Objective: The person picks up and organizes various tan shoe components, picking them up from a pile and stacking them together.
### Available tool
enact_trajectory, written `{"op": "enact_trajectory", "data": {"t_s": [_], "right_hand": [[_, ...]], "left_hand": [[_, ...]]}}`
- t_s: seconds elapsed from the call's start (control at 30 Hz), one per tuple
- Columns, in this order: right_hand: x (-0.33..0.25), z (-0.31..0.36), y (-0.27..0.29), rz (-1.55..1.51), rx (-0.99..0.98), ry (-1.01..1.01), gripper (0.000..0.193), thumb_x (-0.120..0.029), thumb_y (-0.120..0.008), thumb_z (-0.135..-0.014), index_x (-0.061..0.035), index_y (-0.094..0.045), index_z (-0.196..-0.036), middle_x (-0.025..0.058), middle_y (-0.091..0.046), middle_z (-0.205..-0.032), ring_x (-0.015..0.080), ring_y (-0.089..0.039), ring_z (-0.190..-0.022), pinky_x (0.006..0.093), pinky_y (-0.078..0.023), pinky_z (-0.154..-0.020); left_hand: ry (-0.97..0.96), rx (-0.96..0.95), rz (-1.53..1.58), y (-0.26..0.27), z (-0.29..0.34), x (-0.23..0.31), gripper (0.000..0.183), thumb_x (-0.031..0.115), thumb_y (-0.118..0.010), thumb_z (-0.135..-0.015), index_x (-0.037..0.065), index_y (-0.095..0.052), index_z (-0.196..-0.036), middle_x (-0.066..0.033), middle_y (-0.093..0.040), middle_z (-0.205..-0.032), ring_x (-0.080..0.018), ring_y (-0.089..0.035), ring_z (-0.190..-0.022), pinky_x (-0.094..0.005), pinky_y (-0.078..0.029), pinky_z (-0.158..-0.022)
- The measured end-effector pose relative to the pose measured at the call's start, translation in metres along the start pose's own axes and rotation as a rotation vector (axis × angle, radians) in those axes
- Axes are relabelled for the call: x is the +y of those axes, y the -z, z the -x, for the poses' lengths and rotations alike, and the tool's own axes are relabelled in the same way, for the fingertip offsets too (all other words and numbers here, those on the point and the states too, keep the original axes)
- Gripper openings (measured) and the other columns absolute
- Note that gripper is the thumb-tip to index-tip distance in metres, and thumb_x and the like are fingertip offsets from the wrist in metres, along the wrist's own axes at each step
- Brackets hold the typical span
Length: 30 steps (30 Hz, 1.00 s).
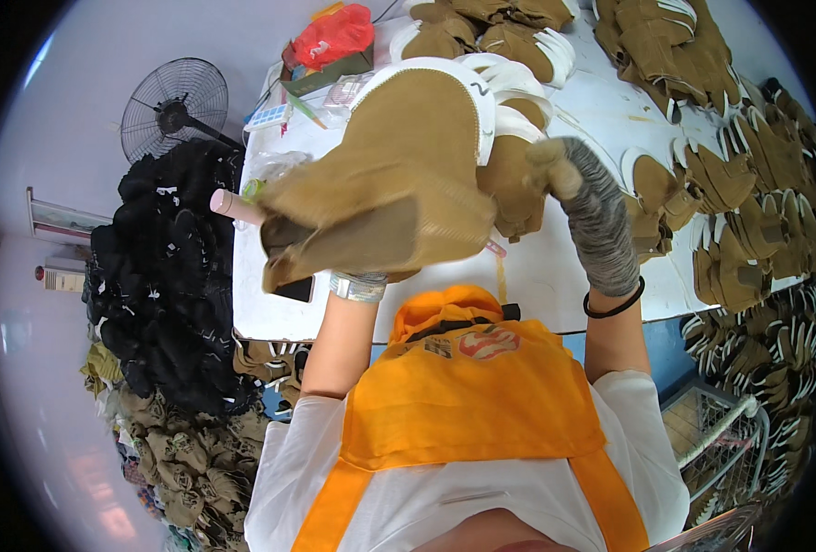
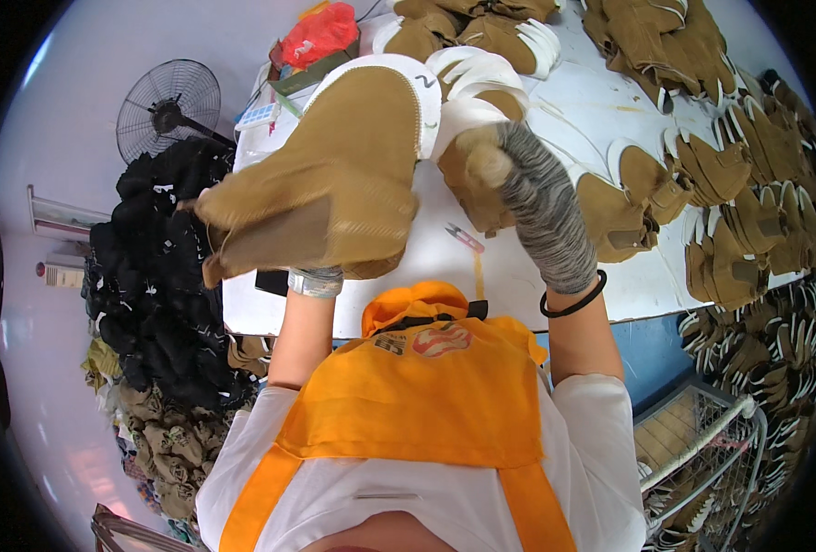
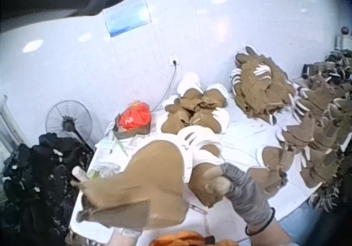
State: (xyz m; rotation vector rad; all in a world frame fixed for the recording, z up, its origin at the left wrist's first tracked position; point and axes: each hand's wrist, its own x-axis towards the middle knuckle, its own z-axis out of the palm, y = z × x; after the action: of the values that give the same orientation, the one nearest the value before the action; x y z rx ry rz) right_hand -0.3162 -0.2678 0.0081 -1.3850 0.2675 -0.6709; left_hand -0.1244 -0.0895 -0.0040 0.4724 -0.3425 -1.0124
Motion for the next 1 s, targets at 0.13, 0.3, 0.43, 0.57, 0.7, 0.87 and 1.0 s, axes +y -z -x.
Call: {"op": "enact_trajectory", "data": {"t_s": [0.13,0.3,0.43,0.57,0.7,0.87,1.0], "right_hand": [[0.012,0.015,-0.024,-0.035,-0.23,-0.14,0.041,-0.031,-0.066,-0.086,-0.0029,-0.058,-0.114,0.0037,-0.062,-0.098,0.0122,-0.056,-0.092,0.027,-0.046,-0.084],[0.032,0.02,-0.052,-0.4,-0.198,-0.278,0.042,-0.033,-0.058,-0.09,-0.0018,-0.051,-0.117,0.0054,-0.058,-0.108,0.0156,-0.058,-0.097,0.0291,-0.047,-0.089],[0.04,0.014,-0.054,0.121,-0.256,-0.155,0.048,-0.036,-0.051,-0.094,-0.0014,-0.043,-0.125,0.01,-0.053,-0.12,0.0193,-0.052,-0.112,0.0344,-0.044,-0.097],[0.037,0.01,-0.061,-0.018,-0.188,-0.105,0.053,-0.04,-0.046,-0.094,-0.0021,-0.038,-0.131,0.0138,-0.046,-0.13,0.0226,-0.044,-0.122,0.0359,-0.039,-0.102],[0.046,0.006,-0.066,-0.658,-0.049,-0.247,0.045,-0.036,-0.043,-0.096,-0.0067,-0.041,-0.13,0.0129,-0.048,-0.127,0.022,-0.047,-0.118,0.0348,-0.039,-0.101],[0.102,0.0,-0.05,-0.745,-0.112,-0.155,0.047,-0.033,-0.052,-0.091,-0.0107,-0.038,-0.13,0.0106,-0.049,-0.125,0.0257,-0.05,-0.112,0.0439,-0.039,-0.1],[0.097,-0.004,-0.048,-1.341,-0.14,-0.307,0.042,-0.035,-0.046,-0.092,-0.0089,-0.041,-0.124,0.011,-0.053,-0.116,0.0267,-0.055,-0.1,0.0467,-0.044,-0.093]], "left_hand": [[-0.11,0.049,-0.038,0.008,0.004,0.001,0.056,0.029,-0.052,-0.093,0.001,-0.031,-0.135,-0.0155,-0.046,-0.128,-0.0267,-0.05,-0.115,-0.0379,-0.043,-0.099],[-0.246,0.124,-0.122,0.022,-0.005,-0.001,0.054,0.03,-0.051,-0.093,0.001,-0.032,-0.135,-0.0144,-0.048,-0.126,-0.0252,-0.05,-0.114,-0.036,-0.044,-0.098],[-0.327,0.179,-0.196,0.032,-0.006,-0.004,0.053,0.03,-0.05,-0.094,0.002,-0.033,-0.134,-0.0135,-0.048,-0.125,-0.024,-0.051,-0.112,-0.0345,-0.044,-0.097],[-0.399,0.226,-0.26,0.035,0.006,-0.005,0.051,0.03,-0.049,-0.094,0.002,-0.034,-0.134,-0.0125,-0.049,-0.124,-0.0228,-0.052,-0.111,-0.033,-0.044,-0.096],[-0.298,-0.069,-0.323,0.026,0.012,-0.002,0.051,0.03,-0.051,-0.093,0.002,-0.036,-0.132,-0.012,-0.051,-0.122,-0.0225,-0.053,-0.109,-0.0334,-0.045,-0.096],[-0.147,0.076,-0.1,-0.028,0.013,-0.013,0.048,0.03,-0.055,-0.092,0.0,-0.042,-0.127,-0.0141,-0.054,-0.12,-0.0243,-0.055,-0.109,-0.0392,-0.048,-0.093],[-0.122,0.155,-0.052,-0.023,0.012,-0.015,0.052,0.032,-0.055,-0.092,0.0,-0.039,-0.13,-0.0135,-0.053,-0.121,-0.0248,-0.054,-0.111,-0.0382,-0.048,-0.094]]}}
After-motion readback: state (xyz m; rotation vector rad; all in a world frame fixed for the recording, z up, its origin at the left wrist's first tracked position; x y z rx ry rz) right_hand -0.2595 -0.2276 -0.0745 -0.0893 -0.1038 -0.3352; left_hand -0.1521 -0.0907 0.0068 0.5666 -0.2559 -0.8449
